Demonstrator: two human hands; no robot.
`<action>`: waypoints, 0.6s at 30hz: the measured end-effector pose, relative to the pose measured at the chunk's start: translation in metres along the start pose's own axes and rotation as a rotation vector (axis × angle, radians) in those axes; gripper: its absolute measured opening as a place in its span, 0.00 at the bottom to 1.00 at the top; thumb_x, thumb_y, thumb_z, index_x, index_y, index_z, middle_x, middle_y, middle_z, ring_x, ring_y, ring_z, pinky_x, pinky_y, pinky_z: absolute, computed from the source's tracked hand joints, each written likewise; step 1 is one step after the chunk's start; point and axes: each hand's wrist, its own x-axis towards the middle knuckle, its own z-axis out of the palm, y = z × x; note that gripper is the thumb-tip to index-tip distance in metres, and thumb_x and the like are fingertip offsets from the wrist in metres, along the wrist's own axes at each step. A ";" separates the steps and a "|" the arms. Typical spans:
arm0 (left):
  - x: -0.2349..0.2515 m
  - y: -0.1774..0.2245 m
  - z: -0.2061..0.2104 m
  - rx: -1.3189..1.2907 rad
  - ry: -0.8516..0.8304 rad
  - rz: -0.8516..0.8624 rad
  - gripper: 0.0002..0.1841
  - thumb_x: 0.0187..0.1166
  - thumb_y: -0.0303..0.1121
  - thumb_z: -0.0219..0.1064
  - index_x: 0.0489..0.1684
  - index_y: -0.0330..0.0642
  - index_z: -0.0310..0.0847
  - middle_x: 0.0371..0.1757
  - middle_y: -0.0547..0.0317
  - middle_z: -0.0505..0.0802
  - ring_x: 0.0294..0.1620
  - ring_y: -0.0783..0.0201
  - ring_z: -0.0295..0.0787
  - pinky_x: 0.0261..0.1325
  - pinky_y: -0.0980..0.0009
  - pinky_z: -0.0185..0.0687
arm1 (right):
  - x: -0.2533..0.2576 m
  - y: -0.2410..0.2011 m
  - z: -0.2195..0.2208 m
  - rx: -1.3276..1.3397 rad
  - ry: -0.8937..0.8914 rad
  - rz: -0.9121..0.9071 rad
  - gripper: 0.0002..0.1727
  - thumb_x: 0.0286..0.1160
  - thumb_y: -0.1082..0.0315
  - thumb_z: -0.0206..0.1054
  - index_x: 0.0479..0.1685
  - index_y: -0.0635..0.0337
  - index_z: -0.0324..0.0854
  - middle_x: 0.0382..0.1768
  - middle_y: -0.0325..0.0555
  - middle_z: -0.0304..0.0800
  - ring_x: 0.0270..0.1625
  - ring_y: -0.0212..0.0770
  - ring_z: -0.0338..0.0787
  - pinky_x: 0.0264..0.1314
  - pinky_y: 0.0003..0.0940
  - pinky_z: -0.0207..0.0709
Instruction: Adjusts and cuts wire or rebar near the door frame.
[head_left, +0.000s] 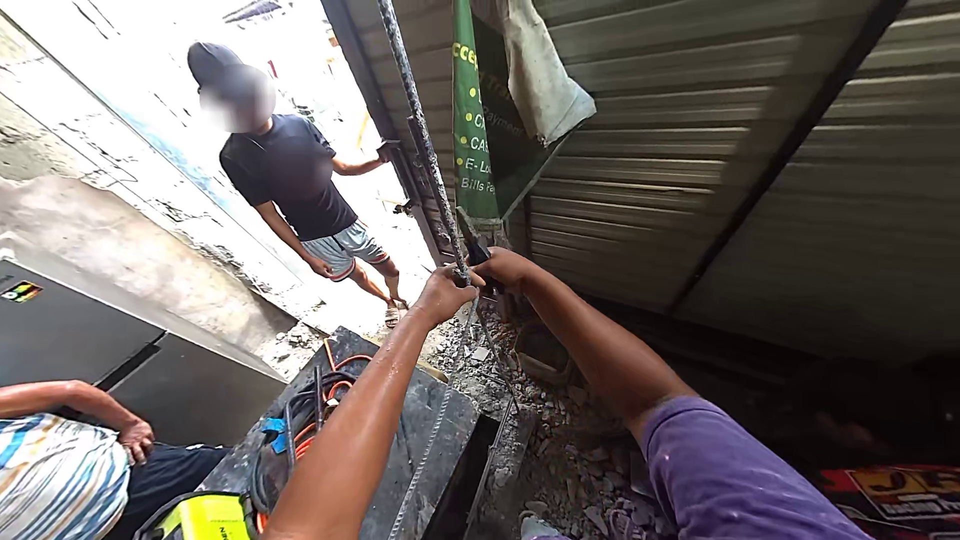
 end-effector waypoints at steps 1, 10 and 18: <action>-0.002 -0.005 0.000 -0.046 -0.004 0.012 0.08 0.73 0.23 0.75 0.44 0.44 0.93 0.44 0.60 0.96 0.41 0.67 0.90 0.48 0.63 0.86 | -0.002 -0.002 -0.002 -0.050 -0.018 -0.006 0.10 0.81 0.70 0.64 0.55 0.62 0.82 0.32 0.44 0.87 0.28 0.35 0.84 0.34 0.33 0.82; 0.015 -0.022 -0.003 -0.217 0.007 -0.206 0.15 0.93 0.38 0.56 0.52 0.37 0.85 0.49 0.55 0.92 0.50 0.65 0.87 0.61 0.61 0.81 | -0.057 0.043 0.016 -0.100 0.601 -0.200 0.18 0.88 0.51 0.63 0.54 0.58 0.85 0.30 0.44 0.89 0.26 0.37 0.84 0.33 0.37 0.82; 0.027 -0.025 0.002 -0.183 -0.017 -0.223 0.09 0.87 0.27 0.60 0.54 0.35 0.84 0.49 0.53 0.92 0.51 0.64 0.87 0.63 0.59 0.81 | -0.056 0.032 0.047 -0.109 0.486 -0.109 0.22 0.84 0.46 0.66 0.51 0.58 0.86 0.32 0.45 0.91 0.29 0.39 0.89 0.36 0.39 0.85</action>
